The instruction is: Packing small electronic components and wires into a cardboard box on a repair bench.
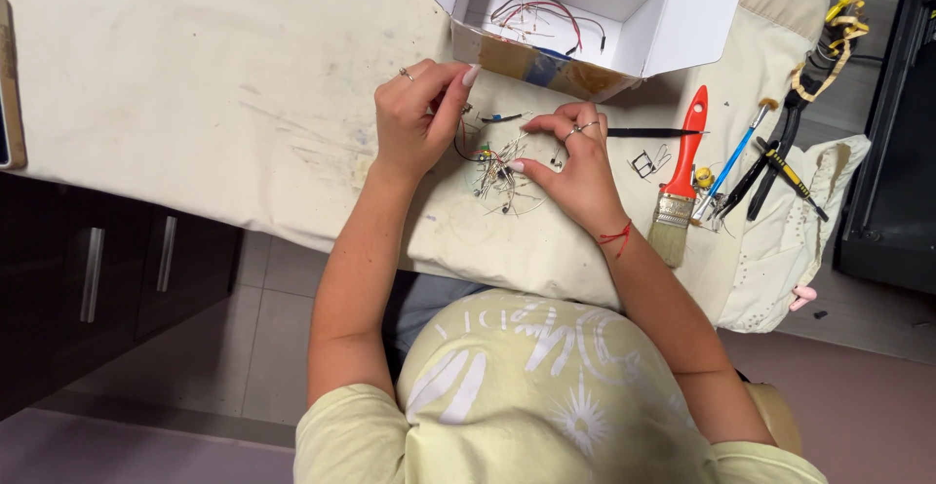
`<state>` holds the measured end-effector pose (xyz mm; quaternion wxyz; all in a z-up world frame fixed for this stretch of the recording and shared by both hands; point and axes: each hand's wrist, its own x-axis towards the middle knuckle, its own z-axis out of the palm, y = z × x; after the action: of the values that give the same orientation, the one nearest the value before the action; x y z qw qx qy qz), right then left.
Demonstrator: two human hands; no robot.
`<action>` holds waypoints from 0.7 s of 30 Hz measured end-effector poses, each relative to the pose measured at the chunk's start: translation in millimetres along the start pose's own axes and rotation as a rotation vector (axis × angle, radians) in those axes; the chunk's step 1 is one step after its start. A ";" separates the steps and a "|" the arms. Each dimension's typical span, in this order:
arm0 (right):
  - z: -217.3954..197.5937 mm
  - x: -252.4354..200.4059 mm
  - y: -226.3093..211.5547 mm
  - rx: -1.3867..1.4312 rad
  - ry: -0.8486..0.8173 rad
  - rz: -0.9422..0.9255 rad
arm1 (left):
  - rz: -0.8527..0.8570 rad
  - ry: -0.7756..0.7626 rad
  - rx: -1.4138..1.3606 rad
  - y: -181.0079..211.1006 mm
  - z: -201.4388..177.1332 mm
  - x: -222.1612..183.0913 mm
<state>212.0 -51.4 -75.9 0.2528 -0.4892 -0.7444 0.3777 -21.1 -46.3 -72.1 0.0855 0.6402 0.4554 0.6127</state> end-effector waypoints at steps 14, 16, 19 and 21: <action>0.6 -1.3 7.6 0.027 0.025 -0.007 | -0.016 -0.116 0.076 -2.1 0.7 -0.5; 0.8 -1.6 8.3 0.025 0.022 -0.005 | -0.018 -0.124 0.095 -1.2 0.9 -0.8; 0.5 -1.7 8.1 0.020 0.025 -0.003 | -0.021 -0.126 0.101 -0.6 0.8 -0.8; 0.4 -1.9 8.4 0.033 0.016 0.000 | -0.032 -0.143 0.102 0.6 0.5 0.1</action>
<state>217.0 -51.3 -83.0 0.2667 -0.4878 -0.7361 0.3861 -20.4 -46.4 -71.7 0.0948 0.6783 0.4891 0.5401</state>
